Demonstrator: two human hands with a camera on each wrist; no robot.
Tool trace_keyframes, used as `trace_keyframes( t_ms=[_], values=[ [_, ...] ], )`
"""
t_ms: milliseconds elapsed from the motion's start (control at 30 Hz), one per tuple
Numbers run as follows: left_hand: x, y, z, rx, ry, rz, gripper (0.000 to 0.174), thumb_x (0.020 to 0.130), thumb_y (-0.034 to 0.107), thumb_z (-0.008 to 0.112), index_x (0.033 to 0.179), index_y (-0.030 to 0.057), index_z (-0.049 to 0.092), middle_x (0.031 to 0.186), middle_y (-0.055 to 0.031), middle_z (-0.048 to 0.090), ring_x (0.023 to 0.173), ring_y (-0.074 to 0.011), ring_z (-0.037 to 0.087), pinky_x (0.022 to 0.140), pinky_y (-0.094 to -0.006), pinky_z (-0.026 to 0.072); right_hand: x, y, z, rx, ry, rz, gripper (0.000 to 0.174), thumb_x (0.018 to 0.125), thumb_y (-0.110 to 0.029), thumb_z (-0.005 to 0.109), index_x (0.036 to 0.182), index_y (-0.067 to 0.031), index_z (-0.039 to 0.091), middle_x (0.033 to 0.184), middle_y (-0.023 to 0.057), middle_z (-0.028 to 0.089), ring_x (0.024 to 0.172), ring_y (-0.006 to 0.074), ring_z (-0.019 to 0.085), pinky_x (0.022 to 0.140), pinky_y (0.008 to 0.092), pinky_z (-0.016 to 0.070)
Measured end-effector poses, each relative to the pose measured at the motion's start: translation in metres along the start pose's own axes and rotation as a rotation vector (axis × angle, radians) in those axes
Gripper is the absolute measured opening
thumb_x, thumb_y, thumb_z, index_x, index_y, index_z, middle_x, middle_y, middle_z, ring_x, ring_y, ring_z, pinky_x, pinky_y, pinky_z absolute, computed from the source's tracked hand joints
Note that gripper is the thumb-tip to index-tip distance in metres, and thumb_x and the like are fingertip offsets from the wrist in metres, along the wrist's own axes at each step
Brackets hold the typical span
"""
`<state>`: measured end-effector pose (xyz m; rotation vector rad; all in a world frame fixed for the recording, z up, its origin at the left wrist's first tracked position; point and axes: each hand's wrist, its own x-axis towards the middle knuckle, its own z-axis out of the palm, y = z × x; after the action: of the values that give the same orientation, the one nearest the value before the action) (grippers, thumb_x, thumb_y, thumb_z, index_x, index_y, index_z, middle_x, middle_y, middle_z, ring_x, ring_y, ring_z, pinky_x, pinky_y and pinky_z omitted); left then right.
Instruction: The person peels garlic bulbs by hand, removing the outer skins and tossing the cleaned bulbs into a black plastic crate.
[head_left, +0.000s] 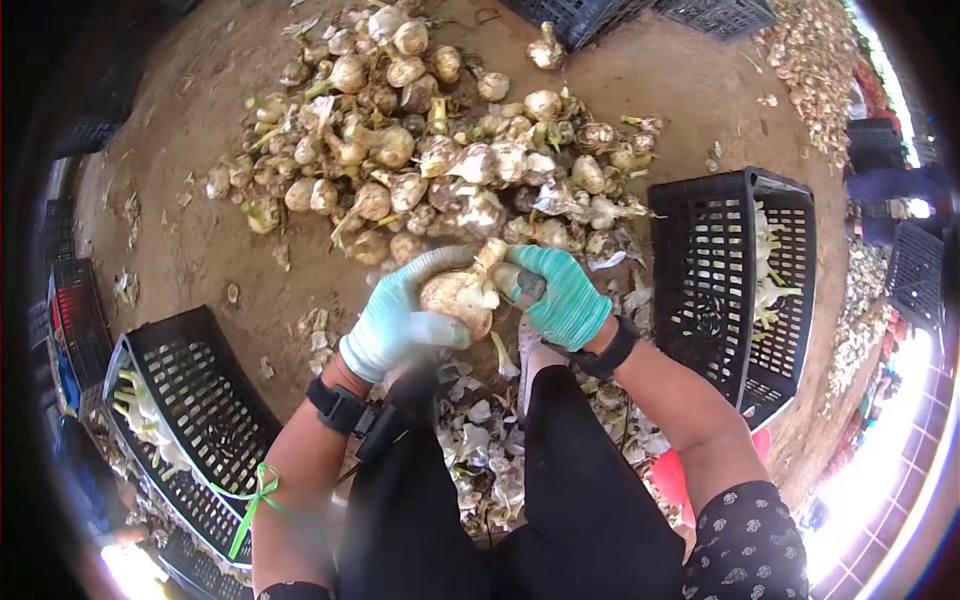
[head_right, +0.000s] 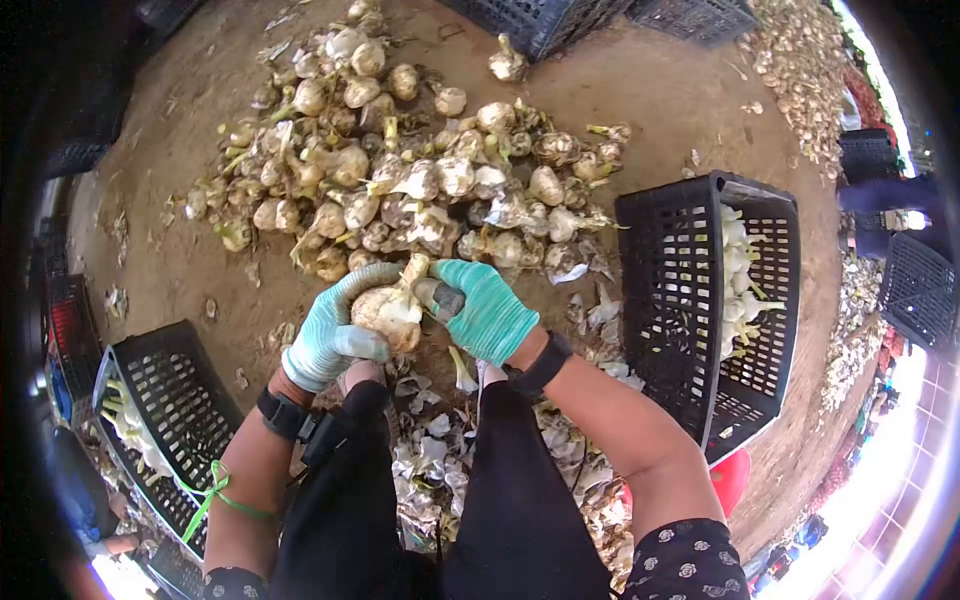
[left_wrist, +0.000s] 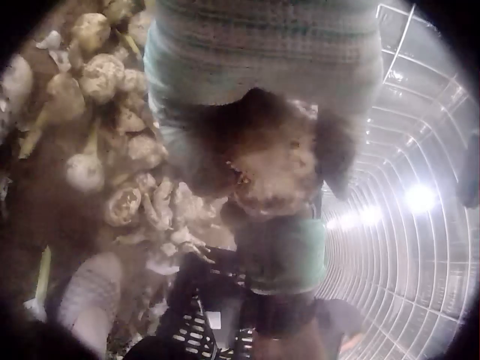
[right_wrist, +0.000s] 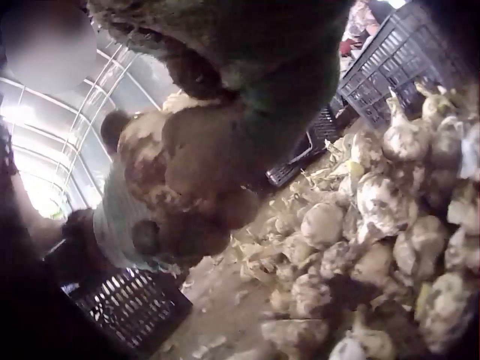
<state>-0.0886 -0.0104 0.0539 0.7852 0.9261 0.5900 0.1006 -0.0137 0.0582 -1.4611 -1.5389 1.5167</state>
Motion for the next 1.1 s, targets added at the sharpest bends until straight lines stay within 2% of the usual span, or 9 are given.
trace_keyframes(
  t_ms=[33, 133, 400, 467, 600, 700, 867, 1000, 1100],
  values=[
    [-0.006, 0.002, -0.002, -0.063, -0.033, -0.016, 0.073, 0.049, 0.008, 0.073, 0.115, -0.0011, 0.044, 0.109, -0.0076, 0.050, 0.100, -0.0162, 0.048, 0.089, -0.0290, 0.0369, -0.001, 0.019, 0.006, -0.089, 0.060, -0.167, 0.025, 0.078, -0.018, 0.060, 0.086, 0.0047, 0.056, 0.068, 0.0112, 0.057, 0.058, 0.0107, 0.051, 0.054, 0.0264, 0.0420],
    [-0.016, -0.004, -0.007, -0.045, -0.083, -0.019, 0.075, 0.048, 0.009, 0.075, 0.116, -0.0007, 0.043, 0.111, -0.0081, 0.049, 0.104, -0.0179, 0.046, 0.094, -0.0301, 0.0322, -0.005, -0.002, -0.002, 0.124, -0.192, 0.130, 0.024, 0.077, -0.019, 0.060, 0.086, 0.0037, 0.057, 0.067, 0.0101, 0.058, 0.056, 0.0109, 0.048, 0.055, 0.0263, 0.0417],
    [-0.012, -0.014, -0.006, 0.395, 0.092, 0.249, 0.080, 0.048, 0.008, 0.076, 0.118, -0.0006, 0.038, 0.113, -0.0102, 0.047, 0.104, -0.0197, 0.046, 0.090, -0.0310, 0.0365, 0.001, 0.004, 0.020, -0.043, 0.082, 0.001, 0.010, 0.069, -0.007, 0.056, 0.071, 0.0034, 0.054, 0.060, 0.0173, 0.048, 0.050, 0.0229, 0.038, 0.052, 0.0321, 0.0396],
    [-0.016, -0.011, -0.007, -0.408, 0.046, 0.052, 0.057, 0.060, 0.013, 0.068, 0.110, 0.0018, 0.044, 0.101, -0.0145, 0.052, 0.087, -0.0232, 0.054, 0.080, -0.0305, 0.0423, -0.003, 0.001, 0.028, 0.012, 0.088, 0.000, 0.009, 0.068, -0.002, 0.051, 0.075, 0.0029, 0.055, 0.063, 0.0182, 0.051, 0.052, 0.0272, 0.044, 0.054, 0.0325, 0.0413],
    [-0.023, -0.007, -0.011, -0.962, 0.020, -0.133, 0.060, 0.068, 0.034, 0.065, 0.112, -0.0002, 0.041, 0.092, -0.0160, 0.055, 0.080, -0.0246, 0.055, 0.071, -0.0329, 0.0459, -0.005, 0.012, 0.043, -0.239, 0.315, -0.321, 0.007, 0.069, 0.000, 0.055, 0.075, 0.0017, 0.055, 0.059, 0.0109, 0.048, 0.051, 0.0187, 0.046, 0.051, 0.0274, 0.0398],
    [-0.017, -0.026, -0.027, -0.803, 0.149, -0.077, 0.068, 0.072, 0.036, 0.064, 0.120, 0.0001, 0.032, 0.102, -0.0165, 0.050, 0.090, -0.0246, 0.053, 0.078, -0.0351, 0.0449, -0.009, 0.009, 0.046, -0.130, 0.285, -0.265, 0.018, 0.067, 0.002, 0.048, 0.084, 0.0032, 0.056, 0.070, 0.0174, 0.055, 0.059, 0.0254, 0.054, 0.055, 0.0307, 0.0438],
    [-0.014, -0.040, -0.032, 0.133, 0.205, 0.449, 0.091, 0.062, 0.028, 0.073, 0.129, 0.0006, 0.018, 0.119, -0.0172, 0.039, 0.103, -0.0245, 0.047, 0.084, -0.0366, 0.0428, -0.002, 0.009, 0.047, 0.095, 0.179, 0.015, 0.022, 0.071, 0.003, 0.052, 0.093, 0.0033, 0.056, 0.062, -0.0009, 0.051, 0.055, 0.0025, 0.041, 0.047, 0.0180, 0.0363],
    [0.002, -0.034, -0.050, 0.051, 0.388, 0.266, 0.055, 0.082, 0.036, 0.050, 0.120, -0.0017, 0.036, 0.110, -0.0140, 0.048, 0.096, -0.0210, 0.052, 0.083, -0.0338, 0.0441, -0.011, -0.006, 0.049, 0.421, 0.115, 0.075, 0.016, 0.073, -0.001, 0.053, 0.088, 0.0030, 0.056, 0.060, -0.0050, 0.047, 0.051, 0.0009, 0.036, 0.045, 0.0160, 0.0303],
    [0.001, -0.042, -0.049, -0.337, 0.341, -0.024, 0.061, 0.081, 0.046, 0.047, 0.120, -0.0010, 0.037, 0.111, -0.0132, 0.048, 0.099, -0.0205, 0.050, 0.086, -0.0336, 0.0420, -0.013, 0.001, 0.044, 0.560, -0.060, -0.003, 0.019, 0.077, -0.013, 0.052, 0.087, 0.0032, 0.056, 0.062, -0.0053, 0.050, 0.053, 0.0035, 0.043, 0.048, 0.0187, 0.0355]
  ],
)
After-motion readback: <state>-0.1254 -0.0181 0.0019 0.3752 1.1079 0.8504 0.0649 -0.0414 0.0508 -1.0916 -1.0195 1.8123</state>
